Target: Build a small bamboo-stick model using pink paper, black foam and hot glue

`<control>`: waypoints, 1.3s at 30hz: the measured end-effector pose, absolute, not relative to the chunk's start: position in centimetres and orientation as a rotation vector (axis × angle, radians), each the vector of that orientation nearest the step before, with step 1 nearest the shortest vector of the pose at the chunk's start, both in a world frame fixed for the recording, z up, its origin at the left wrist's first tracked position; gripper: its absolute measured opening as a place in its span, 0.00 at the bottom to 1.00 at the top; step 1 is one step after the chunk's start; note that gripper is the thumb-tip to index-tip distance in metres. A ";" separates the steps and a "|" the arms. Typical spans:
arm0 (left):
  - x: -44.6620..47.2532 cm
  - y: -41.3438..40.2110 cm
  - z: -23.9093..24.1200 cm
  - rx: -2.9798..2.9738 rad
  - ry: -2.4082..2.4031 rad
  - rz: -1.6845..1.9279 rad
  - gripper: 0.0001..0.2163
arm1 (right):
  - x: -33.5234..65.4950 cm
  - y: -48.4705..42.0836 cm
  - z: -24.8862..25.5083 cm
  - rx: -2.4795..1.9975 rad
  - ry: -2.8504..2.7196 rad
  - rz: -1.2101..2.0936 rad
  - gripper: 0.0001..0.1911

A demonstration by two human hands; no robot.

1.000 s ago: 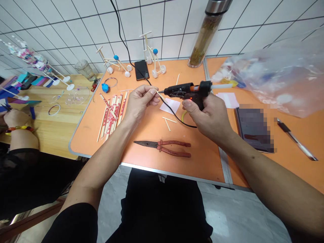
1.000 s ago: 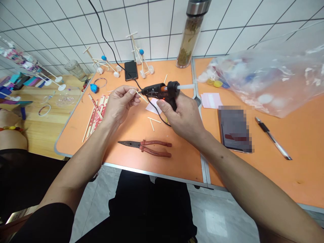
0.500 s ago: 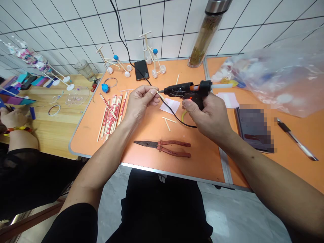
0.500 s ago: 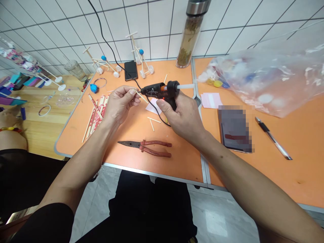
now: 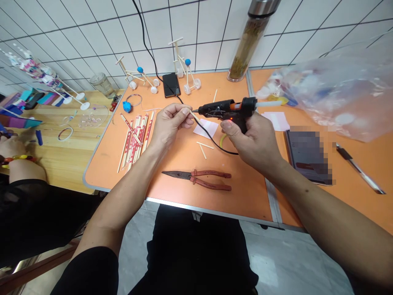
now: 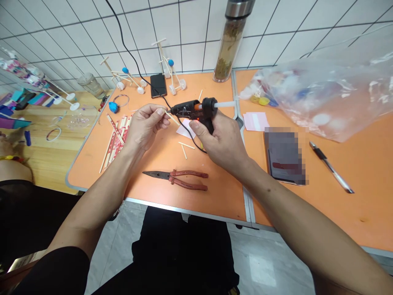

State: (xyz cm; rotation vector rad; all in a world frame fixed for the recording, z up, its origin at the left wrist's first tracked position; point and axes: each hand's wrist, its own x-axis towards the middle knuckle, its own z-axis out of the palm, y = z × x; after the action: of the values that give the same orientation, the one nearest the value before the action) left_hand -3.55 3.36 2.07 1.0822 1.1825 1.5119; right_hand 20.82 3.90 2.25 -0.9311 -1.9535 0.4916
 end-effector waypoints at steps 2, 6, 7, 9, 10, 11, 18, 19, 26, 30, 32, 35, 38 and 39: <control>-3.6 3.4 2.1 1.085 1.179 1.514 0.15 | 20.8 3.9 2.3 -0.934 -1.952 0.493 0.31; -3.5 3.4 2.1 1.069 1.181 1.508 0.14 | 20.9 3.9 2.3 -0.941 -1.955 0.495 0.31; -3.5 3.4 2.1 1.065 1.180 1.507 0.14 | 20.9 3.9 2.3 -0.941 -1.956 0.493 0.31; -3.5 3.3 2.2 1.061 1.177 1.507 0.14 | 20.9 3.9 2.3 -0.941 -1.959 0.489 0.32; -3.5 3.3 2.2 1.060 1.176 1.508 0.14 | 20.9 3.9 2.3 -0.942 -1.961 0.487 0.32; -3.5 3.3 2.2 1.061 1.174 1.508 0.14 | 20.9 3.9 2.3 -0.942 -1.963 0.485 0.32; -3.7 3.5 2.0 1.063 1.129 1.512 0.13 | 20.9 4.0 2.1 -0.921 -1.962 0.466 0.32; -3.7 3.5 2.0 1.063 1.122 1.512 0.13 | 20.9 4.0 2.1 -0.919 -1.964 0.468 0.32; -3.8 3.4 2.0 1.058 1.110 1.519 0.12 | 20.9 4.0 2.0 -0.910 -1.960 0.489 0.32; -3.7 3.4 2.0 1.052 1.114 1.522 0.12 | 21.0 4.0 2.1 -0.921 -1.967 0.491 0.32; -3.7 3.5 2.0 1.050 1.112 1.525 0.11 | 21.0 4.0 2.1 -0.925 -1.972 0.489 0.33; -3.8 3.5 2.1 1.047 1.106 1.530 0.11 | 21.0 4.0 2.1 -0.933 -1.970 0.487 0.34; -3.7 3.5 2.2 1.044 1.111 1.531 0.11 | 21.0 3.9 2.1 -0.936 -1.968 0.492 0.34; -3.7 3.5 2.2 1.042 1.114 1.532 0.11 | 21.0 3.9 2.1 -0.932 -1.968 0.492 0.33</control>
State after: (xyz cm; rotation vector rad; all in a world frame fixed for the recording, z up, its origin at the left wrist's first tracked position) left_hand -3.72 3.46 2.24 1.0423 1.1141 1.5322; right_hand 21.01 3.91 2.14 -0.9322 -1.9675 0.4925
